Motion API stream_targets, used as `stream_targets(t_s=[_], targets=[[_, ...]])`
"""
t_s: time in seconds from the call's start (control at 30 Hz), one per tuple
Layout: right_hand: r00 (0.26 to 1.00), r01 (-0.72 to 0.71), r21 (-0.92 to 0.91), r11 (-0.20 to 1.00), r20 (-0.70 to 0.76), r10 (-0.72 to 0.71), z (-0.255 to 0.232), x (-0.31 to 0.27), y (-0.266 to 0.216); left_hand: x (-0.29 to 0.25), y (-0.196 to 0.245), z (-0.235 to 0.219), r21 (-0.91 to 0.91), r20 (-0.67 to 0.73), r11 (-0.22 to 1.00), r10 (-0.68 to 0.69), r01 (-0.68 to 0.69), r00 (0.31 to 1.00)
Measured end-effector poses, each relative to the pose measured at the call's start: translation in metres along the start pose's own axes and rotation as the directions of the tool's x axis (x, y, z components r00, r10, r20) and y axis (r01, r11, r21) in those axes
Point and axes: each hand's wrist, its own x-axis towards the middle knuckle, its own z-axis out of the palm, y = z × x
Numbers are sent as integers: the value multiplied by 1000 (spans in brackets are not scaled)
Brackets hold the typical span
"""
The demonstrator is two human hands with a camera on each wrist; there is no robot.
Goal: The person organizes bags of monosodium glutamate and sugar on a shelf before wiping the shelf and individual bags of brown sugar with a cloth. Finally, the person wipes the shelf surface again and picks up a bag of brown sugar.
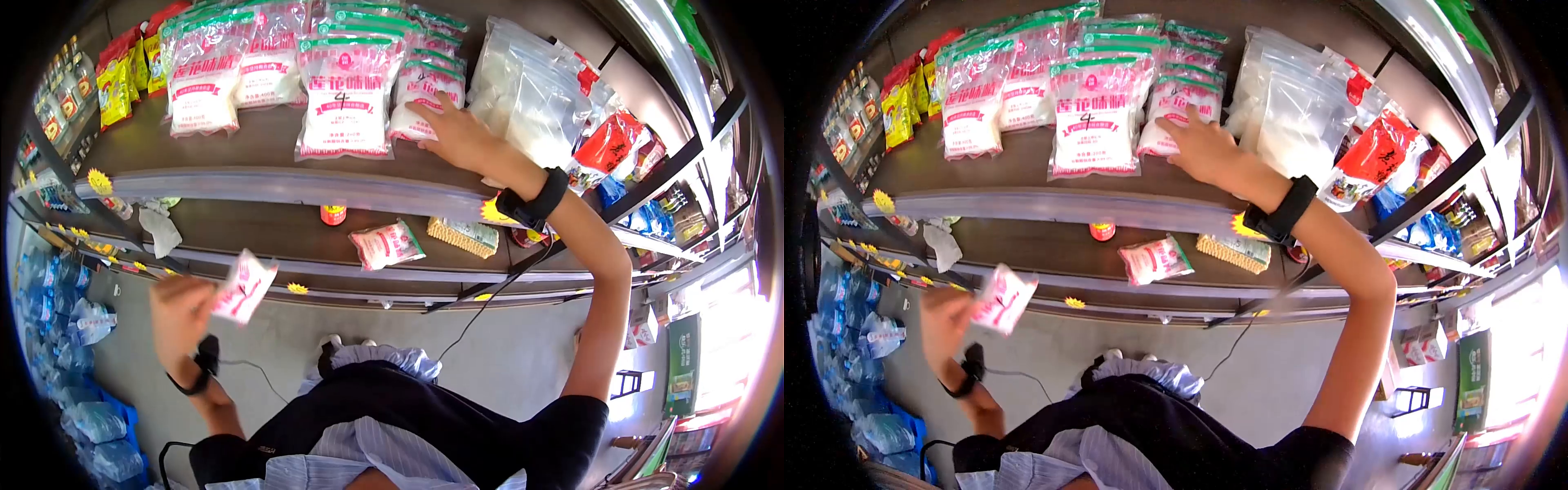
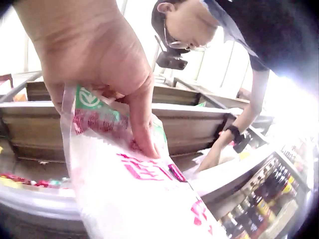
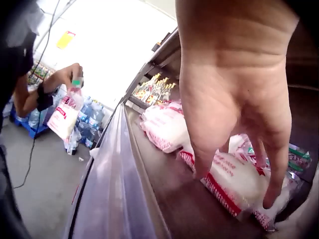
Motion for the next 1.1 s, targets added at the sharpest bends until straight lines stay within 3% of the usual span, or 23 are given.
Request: stream_targets(t_s=[0.03, 0.07, 0.13, 0.17, 0.2, 0.23, 0.27, 0.3, 0.33, 0.4, 0.43, 0.47, 0.53, 0.57, 0.63, 0.77, 0.83, 0.87, 0.93, 0.97, 1.03, 1.1], targets=[[999, 33, 32, 999, -30, -32, 1, -3, 5, 14, -1, -11, 5, 7, 999, 33, -33, 999], [996, 69, 64, 996, -64, -65, 3, -4, 7, 33, 7, -18, -60, -77, 996, 58, -63, 995], [990, 83, 138, 987, -121, -66, -26, -18, -9, 74, 20, -43, -84, 12, 989, 123, -122, 992], [982, 163, 403, 901, -155, -108, -42, -25, -16, 90, 28, -45, -147, 57, 989, -4, 12, 998], [971, 233, 631, 740, -195, -140, -53, -32, -22, 120, 38, -47, -199, 56, 974, 125, -111, 991], [969, 240, 628, 740, -196, -148, -57, -39, -26, 140, 43, -40, -265, 41, 958, 128, -113, 991], [961, 274, 854, 442, -222, -168, -59, -45, -31, 163, 59, -39, -180, 67, 972, 165, -150, 984], [952, 267, 960, 83, -250, -175, -60, -48, -34, 181, 57, -19, -244, -119, 929, 257, -280, 959], [952, 265, 960, 84, -248, -177, -61, -48, -36, 204, 70, -17, -365, 57, 900, 277, -239, 959], [975, 218, 970, 111, -211, -67, -61, -49, -38, 242, 85, 4, -339, 134, 910, 299, -240, 945], [977, 168, 977, 133, -183, 110, -53, -43, -30, 257, 85, 21, -320, 45, 890, 358, -325, 933], [985, 139, 990, -6, -137, 101, -50, -43, -20, 268, 85, 38, -245, -51, 880, 407, -407, 912], [976, -16, 1000, 12, 13, 219, -31, -34, 2, 275, 92, 61, -308, 6, 907, 303, -287, 953], [974, -17, 1000, 8, 14, 227, -17, -32, 7, 277, 79, 81, -223, -78, 921, 309, -319, 948], [920, -96, 994, -43, 105, 377, 3, -31, 14, 273, 56, 109, -64, -183, 916, 379, -396, 907], [910, -85, 995, -54, 99, 403, -1, -32, 9, 227, 61, 112, -148, 0, 935, 325, -321, 946], [870, -220, 972, 78, 159, 466, -6, -31, 7, 207, 66, 113, -124, 36, 936, 337, -330, 941], [870, -220, 972, 76, 160, 467, 0, -32, 11, 200, 67, 116, -83, 37, 932, 356, -352, 934], [830, -129, 886, 445, -149, 537, 18, -37, 21, 188, 72, 118, -15, 114, 936, 350, -351, 930], [835, -134, 885, 445, -142, 532, 12, -45, 13, 185, 70, 124, -17, 88, 929, 370, -370, 925], [789, 160, 707, 689, -511, 342, -4, -83, -15, 184, 67, 130, -17, 60, 932, 362, -362, 930], [895, 188, 602, 776, -431, 118, -17, -122, -48, 184, 63, 138, -85, 8, 931, 356, -354, 934]])
